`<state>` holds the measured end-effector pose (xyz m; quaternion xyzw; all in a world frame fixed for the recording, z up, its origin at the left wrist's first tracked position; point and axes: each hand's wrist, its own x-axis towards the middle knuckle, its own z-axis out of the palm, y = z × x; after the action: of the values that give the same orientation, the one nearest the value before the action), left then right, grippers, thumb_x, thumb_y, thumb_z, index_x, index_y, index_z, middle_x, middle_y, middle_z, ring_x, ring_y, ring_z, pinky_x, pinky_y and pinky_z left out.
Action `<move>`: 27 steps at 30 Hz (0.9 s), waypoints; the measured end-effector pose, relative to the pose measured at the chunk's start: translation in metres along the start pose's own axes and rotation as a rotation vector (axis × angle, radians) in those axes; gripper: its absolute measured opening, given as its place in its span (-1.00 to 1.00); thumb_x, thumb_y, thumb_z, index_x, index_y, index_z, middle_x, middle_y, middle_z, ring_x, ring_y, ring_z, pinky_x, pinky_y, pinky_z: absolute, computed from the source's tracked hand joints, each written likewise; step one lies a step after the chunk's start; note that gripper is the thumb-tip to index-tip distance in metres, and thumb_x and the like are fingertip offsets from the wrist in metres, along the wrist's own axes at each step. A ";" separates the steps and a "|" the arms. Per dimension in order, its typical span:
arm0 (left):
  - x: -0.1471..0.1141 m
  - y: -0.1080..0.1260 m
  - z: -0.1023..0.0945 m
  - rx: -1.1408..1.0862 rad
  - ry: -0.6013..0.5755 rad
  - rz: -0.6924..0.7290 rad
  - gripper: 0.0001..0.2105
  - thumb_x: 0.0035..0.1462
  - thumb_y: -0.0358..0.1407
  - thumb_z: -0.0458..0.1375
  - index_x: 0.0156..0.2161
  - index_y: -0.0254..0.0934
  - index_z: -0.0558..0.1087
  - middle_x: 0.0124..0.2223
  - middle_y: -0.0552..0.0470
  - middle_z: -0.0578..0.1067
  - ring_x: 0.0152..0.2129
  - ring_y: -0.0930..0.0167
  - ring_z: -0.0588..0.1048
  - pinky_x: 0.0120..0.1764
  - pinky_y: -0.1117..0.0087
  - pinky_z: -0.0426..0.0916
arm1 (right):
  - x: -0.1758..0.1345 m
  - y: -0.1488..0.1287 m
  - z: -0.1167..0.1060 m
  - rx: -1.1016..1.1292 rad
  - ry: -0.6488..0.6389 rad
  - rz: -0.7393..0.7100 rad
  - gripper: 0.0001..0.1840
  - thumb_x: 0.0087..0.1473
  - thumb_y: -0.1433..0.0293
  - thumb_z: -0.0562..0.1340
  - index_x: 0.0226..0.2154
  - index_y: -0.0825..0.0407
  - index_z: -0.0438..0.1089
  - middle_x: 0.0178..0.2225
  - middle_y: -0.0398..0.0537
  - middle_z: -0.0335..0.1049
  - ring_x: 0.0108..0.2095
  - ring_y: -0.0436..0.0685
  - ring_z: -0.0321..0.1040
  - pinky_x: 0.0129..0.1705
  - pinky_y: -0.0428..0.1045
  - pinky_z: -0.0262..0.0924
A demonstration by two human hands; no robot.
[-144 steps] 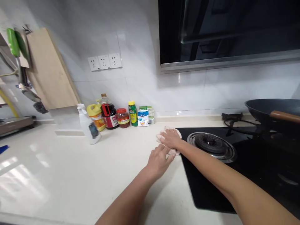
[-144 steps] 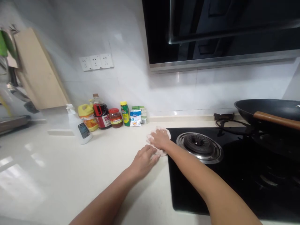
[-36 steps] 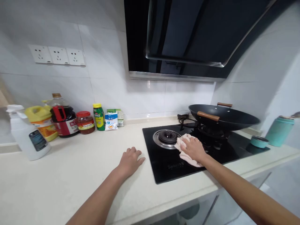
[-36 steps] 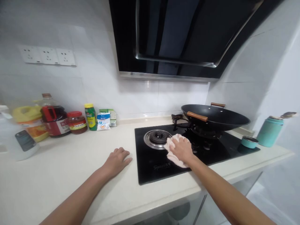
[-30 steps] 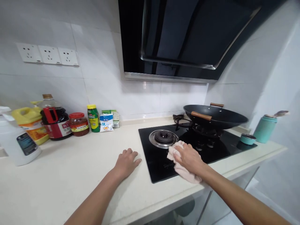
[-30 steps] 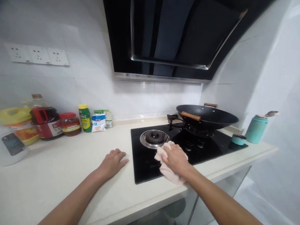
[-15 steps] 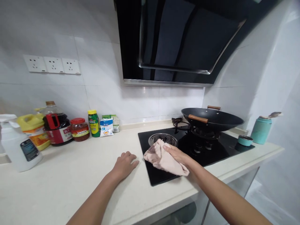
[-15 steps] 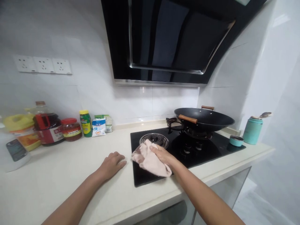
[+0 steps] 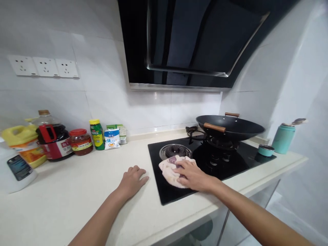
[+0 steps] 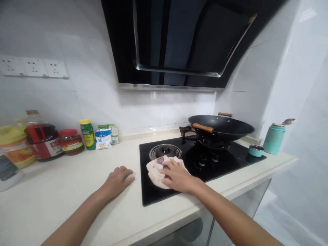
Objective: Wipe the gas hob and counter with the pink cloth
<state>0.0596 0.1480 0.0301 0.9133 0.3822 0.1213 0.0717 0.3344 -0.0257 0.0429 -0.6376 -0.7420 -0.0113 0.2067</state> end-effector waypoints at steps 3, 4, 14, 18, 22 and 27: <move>0.001 -0.001 0.000 -0.001 -0.011 0.003 -0.60 0.27 -0.04 -0.03 0.03 -0.13 0.51 0.05 -0.10 0.46 0.03 0.13 0.37 0.05 0.12 0.25 | -0.005 -0.011 0.000 -0.016 -0.061 -0.030 -0.59 0.29 0.17 0.10 0.13 -0.17 0.38 0.15 -0.02 0.30 0.19 0.25 0.13 0.25 0.26 0.01; 0.001 -0.001 0.000 0.003 -0.014 0.006 -0.59 0.27 -0.04 -0.03 0.04 -0.14 0.51 0.05 -0.11 0.46 0.03 0.13 0.37 0.04 0.12 0.25 | -0.008 -0.008 -0.002 0.006 -0.070 -0.031 -0.60 0.30 0.17 0.09 0.12 -0.16 0.39 0.15 -0.02 0.29 0.18 0.23 0.14 0.25 0.22 0.02; 0.003 0.000 0.003 0.061 -0.023 0.018 -0.57 0.27 -0.04 -0.03 0.09 -0.17 0.48 0.06 -0.14 0.44 0.03 0.11 0.37 0.03 0.13 0.25 | -0.015 0.079 0.000 -0.140 0.065 0.200 -0.60 0.21 0.46 0.06 0.05 -0.02 0.39 0.16 0.09 0.23 0.12 0.20 0.17 0.18 0.14 0.09; 0.003 -0.002 0.003 0.045 -0.012 0.038 -0.58 0.27 -0.03 -0.02 0.08 -0.16 0.48 0.04 -0.12 0.45 0.01 0.12 0.37 0.02 0.13 0.26 | 0.008 0.089 0.011 -0.243 0.018 0.351 -0.55 0.21 0.52 0.02 0.09 -0.02 0.35 0.16 0.08 0.25 0.10 0.19 0.18 0.16 0.09 0.07; 0.003 -0.005 0.004 0.029 -0.005 0.043 -0.57 0.28 -0.03 -0.03 0.08 -0.16 0.48 0.03 -0.11 0.45 0.00 0.13 0.38 0.00 0.12 0.27 | 0.040 0.108 0.008 -0.313 -0.054 0.504 -0.45 0.18 0.53 0.06 0.21 0.00 0.24 0.21 0.15 0.17 0.15 0.29 0.16 0.17 0.14 0.03; 0.004 -0.008 0.005 0.014 0.003 0.048 -0.60 0.27 -0.03 0.00 0.06 -0.13 0.49 0.02 -0.09 0.45 -0.03 0.15 0.39 -0.02 0.13 0.29 | 0.068 0.158 -0.009 -0.309 -0.124 0.658 -0.46 0.16 0.50 0.06 0.19 0.04 0.28 0.18 0.27 0.19 0.14 0.41 0.19 0.12 0.24 0.08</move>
<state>0.0583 0.1566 0.0244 0.9225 0.3609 0.1219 0.0620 0.4805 0.0658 0.0337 -0.8653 -0.4979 -0.0175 0.0549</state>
